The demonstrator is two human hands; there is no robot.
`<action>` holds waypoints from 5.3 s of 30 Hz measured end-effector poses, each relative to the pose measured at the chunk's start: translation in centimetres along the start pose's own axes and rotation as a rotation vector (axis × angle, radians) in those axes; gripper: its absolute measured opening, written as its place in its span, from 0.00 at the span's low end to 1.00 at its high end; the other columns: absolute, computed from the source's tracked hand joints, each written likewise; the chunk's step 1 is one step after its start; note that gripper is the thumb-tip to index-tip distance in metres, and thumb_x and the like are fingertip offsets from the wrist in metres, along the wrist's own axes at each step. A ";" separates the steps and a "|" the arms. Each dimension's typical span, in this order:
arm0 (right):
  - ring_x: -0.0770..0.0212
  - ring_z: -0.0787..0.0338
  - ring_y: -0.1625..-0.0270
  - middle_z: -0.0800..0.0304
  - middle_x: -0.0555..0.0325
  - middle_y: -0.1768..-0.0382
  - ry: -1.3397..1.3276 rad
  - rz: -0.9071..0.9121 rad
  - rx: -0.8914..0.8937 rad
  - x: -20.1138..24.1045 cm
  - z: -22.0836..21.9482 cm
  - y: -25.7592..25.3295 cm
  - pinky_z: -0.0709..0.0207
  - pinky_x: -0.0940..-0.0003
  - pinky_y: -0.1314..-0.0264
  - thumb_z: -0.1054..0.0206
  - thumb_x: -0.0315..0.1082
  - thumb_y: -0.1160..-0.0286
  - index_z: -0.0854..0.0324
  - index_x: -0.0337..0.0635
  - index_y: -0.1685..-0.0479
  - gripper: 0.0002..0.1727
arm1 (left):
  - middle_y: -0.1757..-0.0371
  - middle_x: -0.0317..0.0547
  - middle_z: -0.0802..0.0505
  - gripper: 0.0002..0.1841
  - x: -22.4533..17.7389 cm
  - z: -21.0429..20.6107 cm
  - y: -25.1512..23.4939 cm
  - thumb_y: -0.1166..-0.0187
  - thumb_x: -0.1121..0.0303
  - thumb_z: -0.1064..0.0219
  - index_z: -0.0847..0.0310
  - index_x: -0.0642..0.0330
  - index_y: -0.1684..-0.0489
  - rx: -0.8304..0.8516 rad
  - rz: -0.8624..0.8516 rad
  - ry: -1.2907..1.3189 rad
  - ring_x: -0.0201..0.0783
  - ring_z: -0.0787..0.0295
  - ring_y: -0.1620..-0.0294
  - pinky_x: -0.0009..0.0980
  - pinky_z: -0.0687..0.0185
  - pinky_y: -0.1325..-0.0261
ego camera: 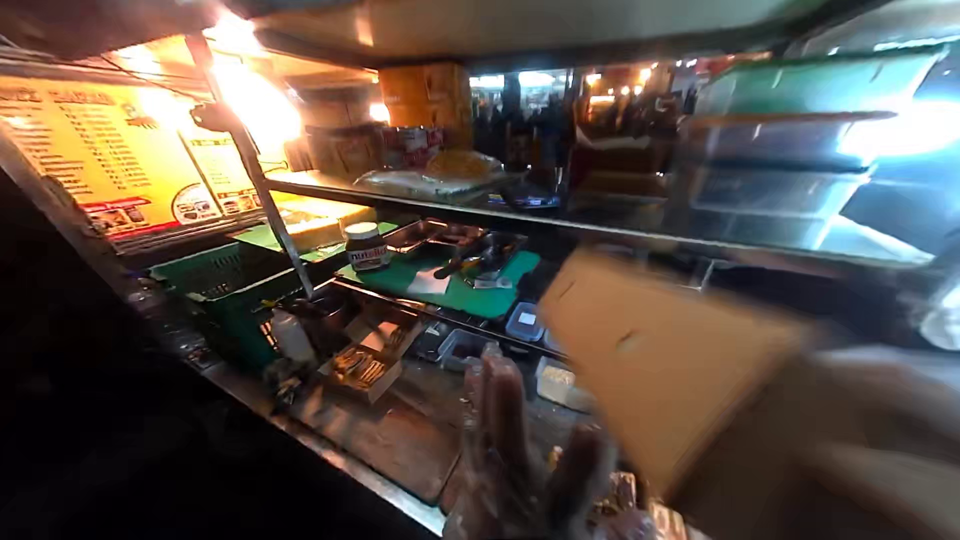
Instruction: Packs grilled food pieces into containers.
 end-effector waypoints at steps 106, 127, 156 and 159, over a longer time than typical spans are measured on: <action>0.47 0.25 0.17 0.31 0.42 0.16 -0.242 -1.505 0.788 0.4 -66.6 3.5 0.29 0.50 0.16 0.31 0.36 0.27 0.44 0.46 0.07 0.44 | 0.29 0.49 0.12 0.22 48.9 -4.6 19.1 0.16 0.57 0.45 0.17 0.51 0.29 1.400 0.395 -0.057 0.50 0.12 0.32 0.50 0.15 0.33; 0.38 0.23 0.23 0.20 0.43 0.26 -0.320 -1.119 1.192 -16.6 -33.1 22.7 0.30 0.29 0.25 0.27 0.58 0.35 0.29 0.54 0.17 0.42 | 0.23 0.45 0.16 0.49 19.7 -28.9 12.5 0.41 0.54 0.21 0.36 0.46 0.10 1.542 0.453 0.366 0.41 0.21 0.22 0.44 0.29 0.17; 0.57 0.05 0.55 0.04 0.57 0.57 -0.573 -1.298 1.068 -20.1 -35.8 24.5 0.12 0.48 0.46 0.24 0.43 0.29 0.07 0.56 0.47 0.13 | 0.39 0.48 0.07 0.44 40.1 -11.2 11.1 0.40 0.40 0.25 0.30 0.48 0.20 1.151 1.094 -0.680 0.51 0.09 0.38 0.59 0.16 0.36; 0.57 0.06 0.56 0.04 0.56 0.58 -0.579 -1.326 1.034 -20.2 -35.7 24.7 0.13 0.48 0.46 0.25 0.42 0.28 0.07 0.53 0.49 0.12 | 0.40 0.50 0.06 0.44 40.7 -12.2 11.9 0.43 0.38 0.27 0.27 0.49 0.22 1.266 1.026 -0.795 0.54 0.09 0.38 0.61 0.17 0.38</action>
Point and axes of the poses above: each hand's wrist, its own y-axis away from the middle knuckle, its own z-axis out of the back of the hand, x = y × z, the point moved 1 cm from there along -y, towards the middle knuckle
